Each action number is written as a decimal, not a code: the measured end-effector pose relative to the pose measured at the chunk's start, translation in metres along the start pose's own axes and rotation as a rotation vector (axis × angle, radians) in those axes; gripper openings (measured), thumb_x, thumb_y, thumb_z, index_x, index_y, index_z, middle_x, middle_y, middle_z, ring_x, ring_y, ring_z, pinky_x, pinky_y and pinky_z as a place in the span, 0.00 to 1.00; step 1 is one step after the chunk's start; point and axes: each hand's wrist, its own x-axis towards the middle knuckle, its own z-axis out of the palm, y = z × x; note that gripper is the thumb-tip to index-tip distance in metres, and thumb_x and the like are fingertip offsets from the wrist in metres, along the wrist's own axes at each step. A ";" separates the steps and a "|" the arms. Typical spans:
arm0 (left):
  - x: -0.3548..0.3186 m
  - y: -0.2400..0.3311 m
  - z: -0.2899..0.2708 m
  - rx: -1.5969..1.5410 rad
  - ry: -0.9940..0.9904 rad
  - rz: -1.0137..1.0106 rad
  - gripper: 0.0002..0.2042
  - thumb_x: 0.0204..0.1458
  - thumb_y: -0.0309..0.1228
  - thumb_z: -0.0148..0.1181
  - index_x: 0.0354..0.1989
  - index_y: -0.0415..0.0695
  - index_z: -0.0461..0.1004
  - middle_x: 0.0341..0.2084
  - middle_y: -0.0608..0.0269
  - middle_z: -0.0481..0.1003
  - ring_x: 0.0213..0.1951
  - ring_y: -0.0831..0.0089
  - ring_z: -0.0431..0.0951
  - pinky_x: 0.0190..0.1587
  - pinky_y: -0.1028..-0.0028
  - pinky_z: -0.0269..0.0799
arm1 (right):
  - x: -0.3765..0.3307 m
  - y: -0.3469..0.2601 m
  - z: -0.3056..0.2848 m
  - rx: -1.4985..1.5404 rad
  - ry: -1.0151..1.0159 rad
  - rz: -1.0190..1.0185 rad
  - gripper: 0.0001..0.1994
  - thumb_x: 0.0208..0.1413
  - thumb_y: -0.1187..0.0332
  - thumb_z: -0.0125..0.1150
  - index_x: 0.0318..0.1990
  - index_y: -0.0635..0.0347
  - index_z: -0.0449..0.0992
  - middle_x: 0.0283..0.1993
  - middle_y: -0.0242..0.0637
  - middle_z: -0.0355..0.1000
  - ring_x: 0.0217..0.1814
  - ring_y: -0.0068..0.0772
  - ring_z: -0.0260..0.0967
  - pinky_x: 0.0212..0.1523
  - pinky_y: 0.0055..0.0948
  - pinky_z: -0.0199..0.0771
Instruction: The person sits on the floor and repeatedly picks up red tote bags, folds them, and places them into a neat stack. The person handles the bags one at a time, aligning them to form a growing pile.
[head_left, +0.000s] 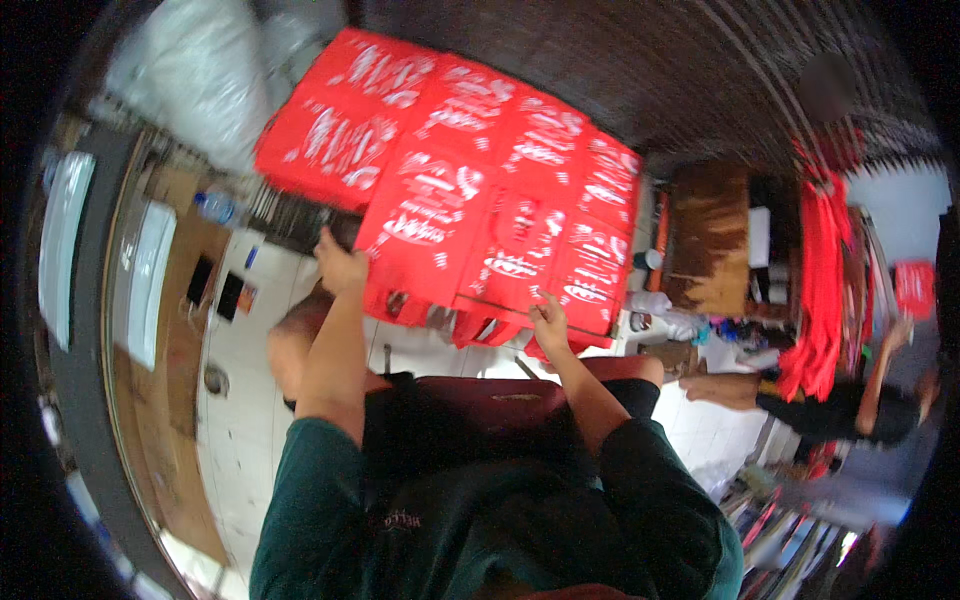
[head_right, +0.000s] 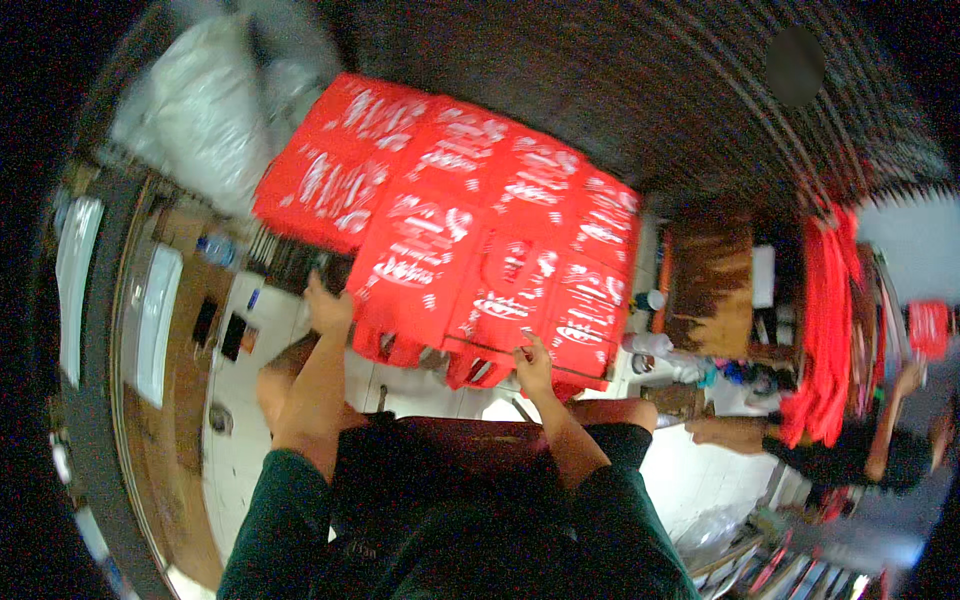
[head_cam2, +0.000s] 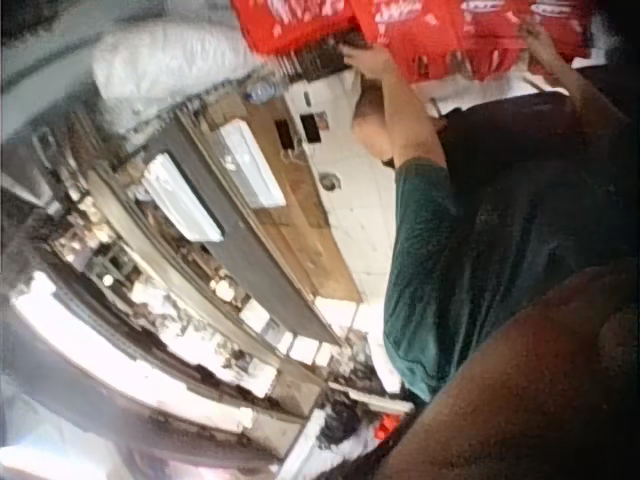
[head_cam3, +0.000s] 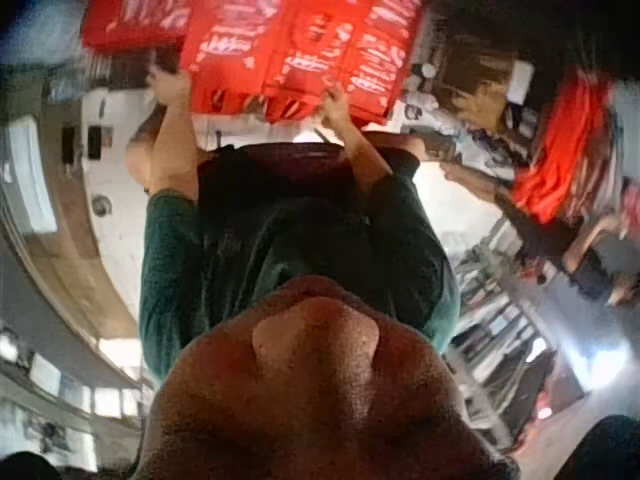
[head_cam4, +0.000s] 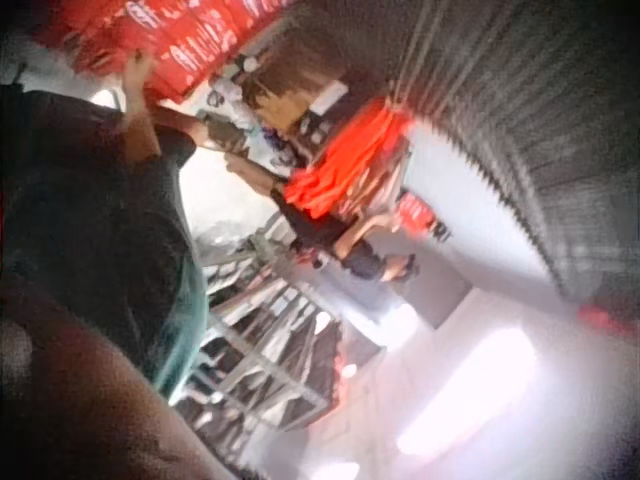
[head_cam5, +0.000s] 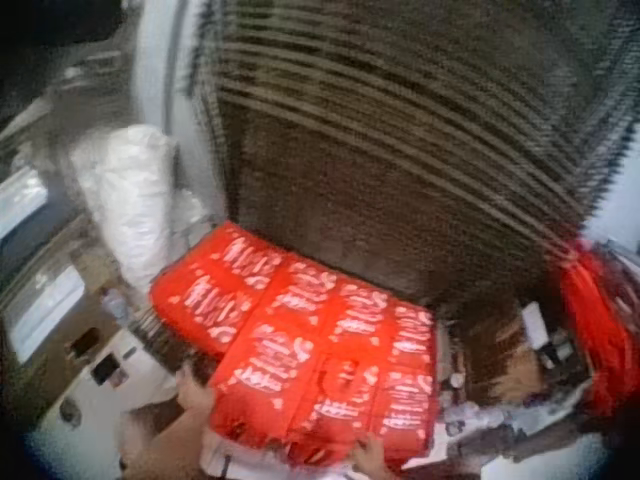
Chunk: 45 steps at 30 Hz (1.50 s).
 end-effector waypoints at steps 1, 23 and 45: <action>-0.001 0.008 -0.001 -0.053 0.000 0.061 0.37 0.37 0.30 0.61 0.59 0.47 0.53 0.49 0.47 0.63 0.52 0.48 0.63 0.54 0.58 0.63 | -0.004 -0.003 -0.021 0.042 0.032 -0.020 0.18 0.54 0.72 0.54 0.53 0.61 0.65 0.27 0.34 0.70 0.30 0.20 0.66 0.31 0.21 0.67; -0.216 0.037 -0.128 -0.978 -0.970 -0.235 0.18 0.48 0.31 0.55 0.49 0.47 0.64 0.37 0.62 0.70 0.37 0.69 0.72 0.39 0.71 0.69 | -0.087 -0.115 -0.679 1.547 0.912 -0.440 0.46 0.52 0.40 0.44 0.65 0.65 0.33 0.66 0.59 0.42 0.65 0.55 0.48 0.62 0.46 0.56; -0.379 0.375 -0.178 -0.916 -1.490 0.553 0.20 0.56 0.38 0.50 0.55 0.43 0.64 0.46 0.62 0.71 0.44 0.76 0.71 0.44 0.77 0.67 | -0.152 -0.282 -0.327 1.040 1.100 -0.672 0.14 0.57 0.66 0.52 0.45 0.68 0.69 0.43 0.36 0.70 0.42 0.26 0.66 0.39 0.27 0.68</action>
